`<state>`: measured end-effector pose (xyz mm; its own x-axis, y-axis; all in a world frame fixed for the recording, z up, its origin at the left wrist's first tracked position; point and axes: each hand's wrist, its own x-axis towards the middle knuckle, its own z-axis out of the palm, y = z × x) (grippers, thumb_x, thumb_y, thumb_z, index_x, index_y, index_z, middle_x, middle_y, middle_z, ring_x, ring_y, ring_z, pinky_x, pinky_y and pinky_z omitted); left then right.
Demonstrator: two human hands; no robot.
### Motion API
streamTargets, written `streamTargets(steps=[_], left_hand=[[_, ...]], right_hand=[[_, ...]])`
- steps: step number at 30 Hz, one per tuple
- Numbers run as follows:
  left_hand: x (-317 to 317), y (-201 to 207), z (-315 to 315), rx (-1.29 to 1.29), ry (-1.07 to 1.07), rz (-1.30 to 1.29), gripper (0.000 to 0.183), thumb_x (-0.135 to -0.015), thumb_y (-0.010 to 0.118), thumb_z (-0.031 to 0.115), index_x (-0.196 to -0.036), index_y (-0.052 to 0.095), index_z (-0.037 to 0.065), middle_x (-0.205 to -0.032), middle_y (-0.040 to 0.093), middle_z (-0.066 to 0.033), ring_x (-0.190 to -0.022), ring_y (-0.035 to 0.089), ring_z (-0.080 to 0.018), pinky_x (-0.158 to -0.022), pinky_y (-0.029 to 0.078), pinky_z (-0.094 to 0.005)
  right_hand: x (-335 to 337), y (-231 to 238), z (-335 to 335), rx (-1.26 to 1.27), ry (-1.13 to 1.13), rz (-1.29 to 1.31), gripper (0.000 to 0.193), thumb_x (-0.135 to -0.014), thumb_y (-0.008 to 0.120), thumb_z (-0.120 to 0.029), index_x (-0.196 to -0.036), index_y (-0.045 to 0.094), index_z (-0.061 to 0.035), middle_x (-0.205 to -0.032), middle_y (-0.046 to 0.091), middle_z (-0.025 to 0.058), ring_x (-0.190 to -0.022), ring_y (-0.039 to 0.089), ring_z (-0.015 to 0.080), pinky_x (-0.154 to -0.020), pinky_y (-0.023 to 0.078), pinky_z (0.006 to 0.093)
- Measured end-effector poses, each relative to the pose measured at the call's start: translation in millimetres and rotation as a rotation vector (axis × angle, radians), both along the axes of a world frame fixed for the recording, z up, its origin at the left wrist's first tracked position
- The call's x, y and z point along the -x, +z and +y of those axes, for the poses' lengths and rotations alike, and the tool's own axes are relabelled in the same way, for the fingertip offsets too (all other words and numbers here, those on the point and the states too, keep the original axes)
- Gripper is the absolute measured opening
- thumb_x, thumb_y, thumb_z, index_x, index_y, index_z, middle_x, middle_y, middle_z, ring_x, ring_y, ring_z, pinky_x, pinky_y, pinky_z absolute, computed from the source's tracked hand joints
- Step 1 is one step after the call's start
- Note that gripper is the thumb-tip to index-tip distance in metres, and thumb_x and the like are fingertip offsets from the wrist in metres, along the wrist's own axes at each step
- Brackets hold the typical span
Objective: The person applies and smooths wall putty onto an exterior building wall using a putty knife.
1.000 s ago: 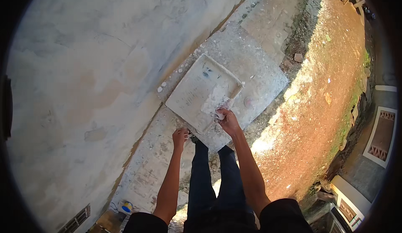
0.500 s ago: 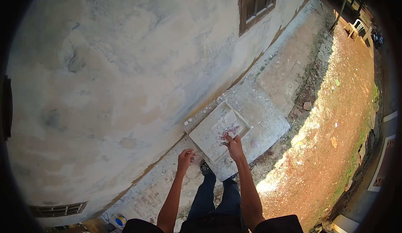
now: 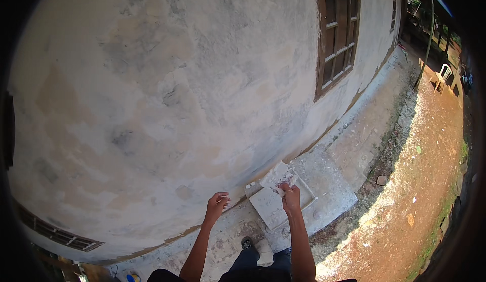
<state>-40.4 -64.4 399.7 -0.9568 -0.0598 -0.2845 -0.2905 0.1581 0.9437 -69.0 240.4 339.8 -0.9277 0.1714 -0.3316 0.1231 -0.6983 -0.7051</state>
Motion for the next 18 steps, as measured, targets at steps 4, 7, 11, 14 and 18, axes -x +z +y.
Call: streamTargets(steps=[4, 7, 11, 14, 18], left_hand=[[27, 58, -41, 0.119, -0.059, 0.246, 0.024, -0.097, 0.062, 0.014, -0.118, 0.063, 0.003, -0.097, 0.071, -0.0081, -0.086, 0.067, -0.0142, -0.074, 0.05, -0.0269], [50, 146, -58, 0.35, -0.083, 0.459, 0.024, -0.096, 0.062, 0.014, -0.118, 0.062, 0.003, -0.1, 0.07, -0.0092, -0.091, 0.067, -0.0182, -0.079, 0.051, -0.0331], [71, 267, -82, 0.61, -0.007, 0.812, 0.026, -0.093, 0.065, 0.011, -0.118, 0.062, 0.007, -0.111, 0.068, -0.009, -0.106, 0.061, -0.0247, -0.09, 0.046, -0.0384], [89, 331, -94, 0.831, 0.026, 1.064, 0.03, -0.088, 0.067, 0.006, -0.117, 0.062, 0.009, -0.119, 0.064, -0.0081, -0.116, 0.055, -0.027, -0.099, 0.041, -0.04], [113, 400, -101, 1.032, 0.1, 1.366, 0.038, -0.085, 0.069, 0.005, -0.121, 0.06, 0.01, -0.13, 0.059, -0.0098, -0.123, 0.051, -0.0288, -0.104, 0.038, -0.0424]], right_hand=[[16, 60, -45, 0.15, 0.066, 0.018, 0.028, -0.085, 0.055, 0.007, -0.113, 0.06, 0.0053, -0.103, 0.067, 0.0114, -0.089, 0.07, 0.0253, -0.08, 0.061, 0.0363], [50, 89, -73, 0.043, 0.007, 0.153, 0.029, -0.085, 0.054, 0.009, -0.113, 0.059, 0.0059, -0.104, 0.067, 0.0123, -0.09, 0.07, 0.0262, -0.08, 0.061, 0.039], [99, 160, -110, -0.049, 0.082, 0.299, 0.027, -0.088, 0.051, 0.009, -0.114, 0.056, 0.0094, -0.107, 0.066, 0.0145, -0.092, 0.069, 0.0259, -0.084, 0.061, 0.0408], [114, 234, -132, -0.007, 0.062, 0.385, 0.027, -0.093, 0.049, 0.005, -0.119, 0.052, 0.0093, -0.112, 0.064, 0.0156, -0.097, 0.068, 0.0257, -0.088, 0.061, 0.0426], [143, 284, -145, 0.125, 0.069, 0.522, 0.028, -0.099, 0.047, -0.001, -0.125, 0.048, 0.0071, -0.115, 0.062, 0.0156, -0.101, 0.067, 0.0255, -0.091, 0.06, 0.0429]])
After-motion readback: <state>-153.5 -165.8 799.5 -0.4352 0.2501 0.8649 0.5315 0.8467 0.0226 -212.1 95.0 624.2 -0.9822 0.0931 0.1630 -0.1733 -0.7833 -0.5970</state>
